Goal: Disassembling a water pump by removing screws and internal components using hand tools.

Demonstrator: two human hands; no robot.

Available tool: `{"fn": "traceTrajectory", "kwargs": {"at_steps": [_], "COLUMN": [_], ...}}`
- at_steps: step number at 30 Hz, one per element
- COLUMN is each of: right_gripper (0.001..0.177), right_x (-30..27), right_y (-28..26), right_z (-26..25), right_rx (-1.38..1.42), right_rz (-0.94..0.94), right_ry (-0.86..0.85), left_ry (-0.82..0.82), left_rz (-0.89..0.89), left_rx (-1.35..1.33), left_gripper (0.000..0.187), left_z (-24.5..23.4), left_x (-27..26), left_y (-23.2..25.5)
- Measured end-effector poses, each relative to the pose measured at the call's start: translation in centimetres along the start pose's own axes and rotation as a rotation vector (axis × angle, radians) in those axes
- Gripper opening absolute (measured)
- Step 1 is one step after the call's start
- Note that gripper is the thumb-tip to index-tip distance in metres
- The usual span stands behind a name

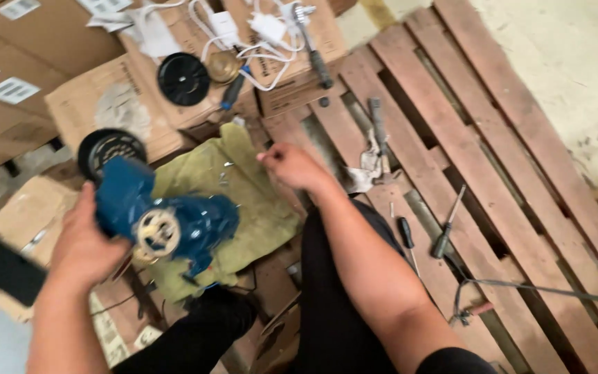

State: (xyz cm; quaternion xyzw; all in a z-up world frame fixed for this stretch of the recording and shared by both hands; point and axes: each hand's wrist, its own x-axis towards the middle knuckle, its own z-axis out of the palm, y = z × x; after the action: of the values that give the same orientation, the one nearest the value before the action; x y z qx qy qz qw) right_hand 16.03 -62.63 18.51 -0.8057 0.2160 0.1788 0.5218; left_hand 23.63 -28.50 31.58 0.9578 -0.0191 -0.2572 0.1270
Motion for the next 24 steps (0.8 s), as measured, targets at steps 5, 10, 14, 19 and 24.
{"fn": "traceTrajectory", "kwargs": {"at_steps": [5,10,14,19,24], "right_gripper": [0.037,0.028,0.030,0.029,0.026], "right_x": [-1.1,-0.6,-3.1,-3.0,-3.1], "right_y": [-0.5,1.5,-1.1,-0.8,-0.6], "right_z": [-1.0,-0.7,-1.1,-1.1,-1.0], "right_rx": [-0.027,0.084,0.199,0.175,0.177], "right_rz": [0.051,0.071,0.024,-0.026,-0.041], "right_ry": [0.018,0.136,0.118,0.149,0.161], "left_ry": [-0.019,0.103,0.120,0.110,0.139], "left_rz": [-0.154,-0.021,-0.021,-0.017,-0.011], "left_rx": [-0.071,-0.132,-0.150,-0.164,-0.135], "left_gripper": [0.102,0.097,0.095,0.095,0.092], "left_z": [-0.6,0.8,0.9,0.9,1.0], "left_x": [-1.8,-1.4,-1.1,-1.3,-1.1], "left_y": [2.9,2.1,1.9,1.9,1.5]}}
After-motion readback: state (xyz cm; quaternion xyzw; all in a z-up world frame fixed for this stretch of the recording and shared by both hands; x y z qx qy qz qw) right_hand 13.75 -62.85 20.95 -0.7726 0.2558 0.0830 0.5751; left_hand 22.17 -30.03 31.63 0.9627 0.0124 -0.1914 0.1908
